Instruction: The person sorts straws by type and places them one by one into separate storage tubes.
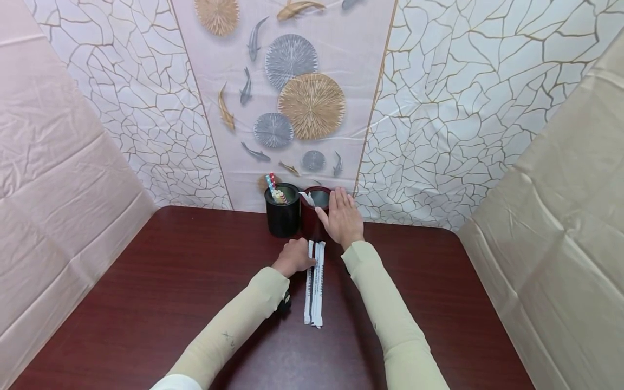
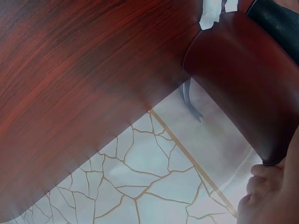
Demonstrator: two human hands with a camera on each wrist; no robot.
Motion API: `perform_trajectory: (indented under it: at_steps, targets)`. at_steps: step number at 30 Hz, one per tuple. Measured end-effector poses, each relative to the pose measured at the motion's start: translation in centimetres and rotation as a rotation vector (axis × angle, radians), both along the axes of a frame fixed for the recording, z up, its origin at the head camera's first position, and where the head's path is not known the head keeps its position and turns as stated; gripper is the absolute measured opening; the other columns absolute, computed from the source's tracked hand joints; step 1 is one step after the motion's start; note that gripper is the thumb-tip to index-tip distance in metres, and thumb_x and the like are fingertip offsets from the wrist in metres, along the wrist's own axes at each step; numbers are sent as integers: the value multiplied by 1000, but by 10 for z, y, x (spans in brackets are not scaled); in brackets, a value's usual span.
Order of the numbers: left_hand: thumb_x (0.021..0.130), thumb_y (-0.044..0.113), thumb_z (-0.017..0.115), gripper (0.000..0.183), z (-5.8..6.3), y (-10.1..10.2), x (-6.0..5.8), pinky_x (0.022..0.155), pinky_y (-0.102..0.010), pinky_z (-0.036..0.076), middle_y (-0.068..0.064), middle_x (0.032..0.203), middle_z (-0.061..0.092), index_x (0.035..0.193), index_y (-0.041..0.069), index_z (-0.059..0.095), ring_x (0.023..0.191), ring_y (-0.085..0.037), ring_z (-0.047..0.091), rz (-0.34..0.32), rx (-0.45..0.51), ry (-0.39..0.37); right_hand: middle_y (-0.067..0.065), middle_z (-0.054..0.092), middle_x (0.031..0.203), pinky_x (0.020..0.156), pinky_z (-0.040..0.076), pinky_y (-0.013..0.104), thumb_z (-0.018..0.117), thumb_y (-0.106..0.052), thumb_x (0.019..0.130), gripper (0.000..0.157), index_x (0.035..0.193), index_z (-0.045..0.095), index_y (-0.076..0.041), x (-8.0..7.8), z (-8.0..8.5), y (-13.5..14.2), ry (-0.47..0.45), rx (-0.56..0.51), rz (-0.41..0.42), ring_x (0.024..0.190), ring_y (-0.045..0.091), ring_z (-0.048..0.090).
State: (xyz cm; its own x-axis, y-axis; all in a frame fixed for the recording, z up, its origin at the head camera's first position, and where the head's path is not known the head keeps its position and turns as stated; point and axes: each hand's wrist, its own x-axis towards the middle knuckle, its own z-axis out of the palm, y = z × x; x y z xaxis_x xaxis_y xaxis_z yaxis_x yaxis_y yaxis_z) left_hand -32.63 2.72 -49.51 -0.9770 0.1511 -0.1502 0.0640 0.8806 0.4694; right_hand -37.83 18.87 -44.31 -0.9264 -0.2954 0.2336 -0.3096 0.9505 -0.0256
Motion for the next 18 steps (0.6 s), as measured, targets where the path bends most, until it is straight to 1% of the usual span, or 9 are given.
perform_trajectory:
  at_steps: [3, 7, 11, 17, 18]
  targets:
    - [94, 29, 80, 28, -1, 3, 1, 71, -40, 59, -10, 92, 71, 108, 5, 74, 80, -25, 65, -3, 0, 12, 24, 22, 174, 135, 16, 51, 26, -53, 114, 79, 165, 23, 6, 1, 1, 1, 2, 0, 1, 165, 38, 19]
    - [94, 29, 79, 25, -4, 3, -2, 67, -40, 57, -9, 88, 70, 103, 6, 74, 78, -25, 65, 3, -1, 4, 24, 20, 175, 136, 13, 50, 25, -54, 114, 79, 166, 21, 6, 2, 2, 0, -17, -2, -1, 165, 37, 16]
    - [93, 33, 81, 31, -8, 2, -6, 69, -40, 57, -10, 94, 71, 107, 6, 73, 79, -25, 63, 15, 6, -15, 23, 19, 176, 136, 12, 49, 24, -54, 114, 79, 166, 20, 5, 3, 3, 0, -23, 0, -7, 166, 36, 16]
    - [88, 38, 83, 41, -14, -5, -13, 73, -41, 58, -11, 99, 73, 111, 5, 74, 82, -26, 64, 44, 29, -60, 25, 22, 174, 135, 16, 51, 28, -52, 114, 78, 165, 23, 7, 3, 2, 1, 6, -2, 0, 164, 38, 19]
    - [89, 38, 83, 42, -20, -6, -18, 74, -41, 58, -11, 99, 73, 112, 5, 74, 83, -27, 64, 44, 27, -65, 25, 22, 174, 135, 16, 52, 28, -52, 114, 78, 165, 23, 7, 3, 1, 1, 6, -6, 1, 164, 39, 19]
